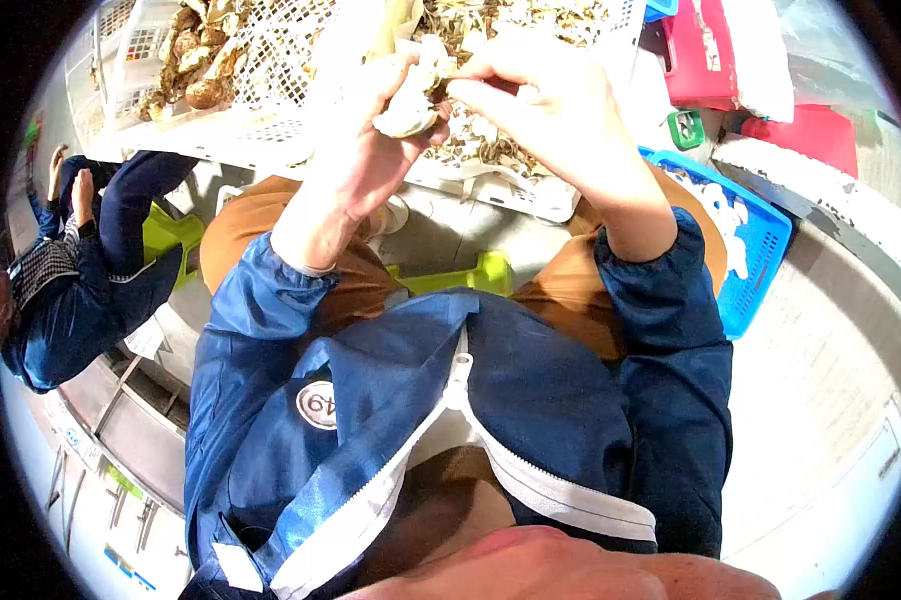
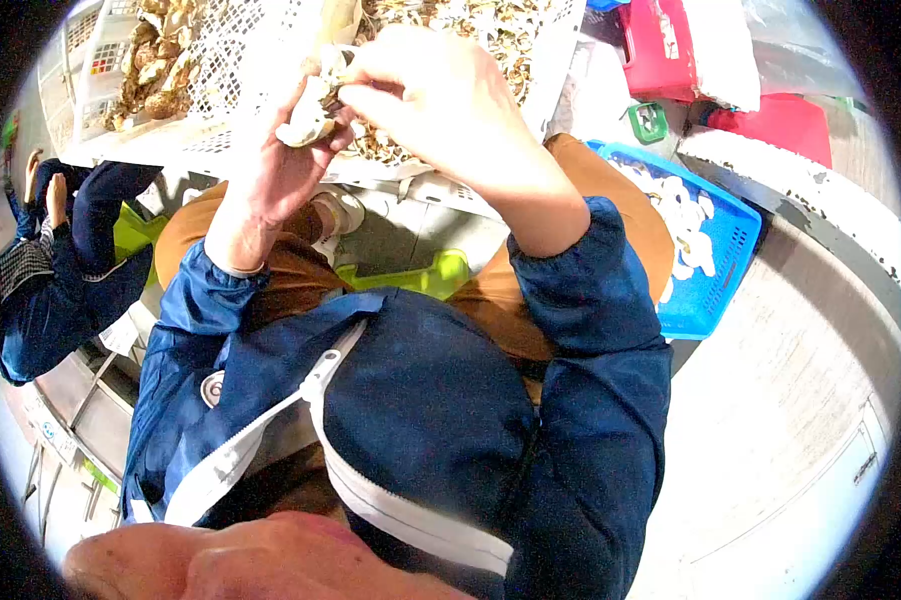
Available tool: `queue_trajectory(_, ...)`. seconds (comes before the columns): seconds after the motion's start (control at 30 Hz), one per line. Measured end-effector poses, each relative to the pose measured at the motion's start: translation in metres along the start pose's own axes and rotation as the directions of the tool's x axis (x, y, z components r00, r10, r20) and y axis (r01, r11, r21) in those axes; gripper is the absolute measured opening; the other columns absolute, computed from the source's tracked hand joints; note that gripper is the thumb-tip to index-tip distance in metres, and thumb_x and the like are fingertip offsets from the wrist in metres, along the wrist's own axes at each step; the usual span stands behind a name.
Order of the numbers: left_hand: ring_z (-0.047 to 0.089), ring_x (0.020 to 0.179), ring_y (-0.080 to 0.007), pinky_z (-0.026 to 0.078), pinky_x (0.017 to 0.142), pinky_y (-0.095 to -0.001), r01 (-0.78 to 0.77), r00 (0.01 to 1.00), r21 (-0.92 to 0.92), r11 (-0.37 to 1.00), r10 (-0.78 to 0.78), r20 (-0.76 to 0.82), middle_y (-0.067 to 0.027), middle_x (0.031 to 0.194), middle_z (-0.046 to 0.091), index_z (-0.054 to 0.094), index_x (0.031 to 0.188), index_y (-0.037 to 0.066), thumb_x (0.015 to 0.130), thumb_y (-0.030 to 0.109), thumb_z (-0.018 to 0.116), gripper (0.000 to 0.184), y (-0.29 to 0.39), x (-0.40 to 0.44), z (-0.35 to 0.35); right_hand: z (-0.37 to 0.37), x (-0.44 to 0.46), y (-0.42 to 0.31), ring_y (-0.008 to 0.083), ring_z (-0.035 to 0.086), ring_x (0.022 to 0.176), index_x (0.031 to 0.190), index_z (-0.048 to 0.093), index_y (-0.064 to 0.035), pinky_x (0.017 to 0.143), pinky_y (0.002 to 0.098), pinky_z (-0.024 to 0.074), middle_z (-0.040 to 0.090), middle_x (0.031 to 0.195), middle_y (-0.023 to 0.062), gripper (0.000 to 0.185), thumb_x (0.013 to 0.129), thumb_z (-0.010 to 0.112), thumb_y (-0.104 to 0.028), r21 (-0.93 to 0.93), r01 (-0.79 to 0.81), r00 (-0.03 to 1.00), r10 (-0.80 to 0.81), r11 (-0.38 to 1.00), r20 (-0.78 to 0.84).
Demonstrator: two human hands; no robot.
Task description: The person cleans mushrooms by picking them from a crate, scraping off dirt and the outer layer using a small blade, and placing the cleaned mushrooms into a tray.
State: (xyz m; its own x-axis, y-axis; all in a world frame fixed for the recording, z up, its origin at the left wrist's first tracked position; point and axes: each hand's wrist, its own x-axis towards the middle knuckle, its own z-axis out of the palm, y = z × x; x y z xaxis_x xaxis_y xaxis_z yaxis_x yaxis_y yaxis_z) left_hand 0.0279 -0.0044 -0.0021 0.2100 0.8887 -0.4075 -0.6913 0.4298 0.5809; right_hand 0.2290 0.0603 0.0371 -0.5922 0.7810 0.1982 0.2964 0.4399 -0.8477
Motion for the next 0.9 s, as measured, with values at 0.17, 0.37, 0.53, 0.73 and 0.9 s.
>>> queue_trajectory(0.17, 0.062, 0.095, -0.0161, 0.052, 0.08, -0.036, -0.023, 0.994, 0.038, 0.999, 0.027, -0.107, -0.0052, 0.108, 0.063, 0.058, 0.124, 0.01, 0.098, 0.032, 0.059, 0.034, -0.003, -0.001, 0.003, 0.006, 0.001, 0.003, 0.0283, 0.067, 0.077, 0.096, 0.071, -0.0042, 0.068, 0.0354, 0.0522, 0.068, 0.083, 0.0115, 0.02, 0.086, 0.064, -0.02, 0.092, 0.074, 0.997, -0.075, 0.993, 0.008)
queue_trajectory(0.37, 0.062, 0.095, -0.0169, 0.052, 0.077, -0.035, 0.011, 0.999, -0.016, 1.0, -0.012, -0.048, -0.0055, 0.108, 0.063, 0.056, 0.125, 0.01, 0.099, 0.03, 0.058, 0.033, -0.002, 0.002, -0.004, -0.006, 0.001, -0.014, 0.0077, 0.063, 0.082, 0.102, 0.069, -0.0033, 0.073, 0.0235, 0.0508, 0.069, 0.088, 0.0034, 0.018, 0.087, 0.073, -0.013, 0.302, -0.211, 0.973, 0.23, 0.93, -0.027)
queue_trajectory(0.53, 0.062, 0.097, -0.0167, 0.052, 0.079, -0.0357, 0.017, 0.991, 0.048, 0.999, -0.01, -0.135, -0.0062, 0.11, 0.063, 0.055, 0.125, 0.01, 0.098, 0.03, 0.058, 0.034, 0.0, -0.001, 0.006, 0.001, -0.001, -0.011, 0.0065, 0.061, 0.076, 0.095, 0.069, -0.0021, 0.068, 0.0211, 0.0489, 0.067, 0.083, 0.0015, 0.02, 0.085, 0.077, -0.017, 0.456, -0.261, 0.965, 0.234, 0.851, 0.117)
queue_trajectory(0.73, 0.061, 0.101, -0.0159, 0.051, 0.081, -0.0338, -0.002, 0.992, 0.065, 0.998, 0.01, -0.128, -0.0056, 0.113, 0.063, 0.055, 0.127, 0.009, 0.098, 0.031, 0.057, 0.036, -0.001, 0.001, 0.002, 0.007, -0.003, -0.015, 0.0069, 0.058, 0.073, 0.093, 0.071, -0.0021, 0.067, 0.0226, 0.0479, 0.065, 0.079, 0.001, 0.016, 0.084, 0.076, -0.015, 0.349, -0.222, 0.975, 0.207, 0.91, 0.082)
queue_trajectory(0.9, 0.061, 0.097, -0.0149, 0.051, 0.081, -0.034, 0.001, 0.993, 0.058, 0.998, 0.005, -0.116, -0.006, 0.113, 0.063, 0.054, 0.129, 0.008, 0.099, 0.031, 0.055, 0.038, 0.003, -0.003, 0.013, 0.006, -0.003, -0.01, 0.0084, 0.059, 0.075, 0.093, 0.072, -0.0014, 0.07, 0.0233, 0.0482, 0.067, 0.081, 0.002, 0.015, 0.084, 0.074, -0.013, 0.337, -0.232, 0.972, 0.226, 0.913, 0.057)
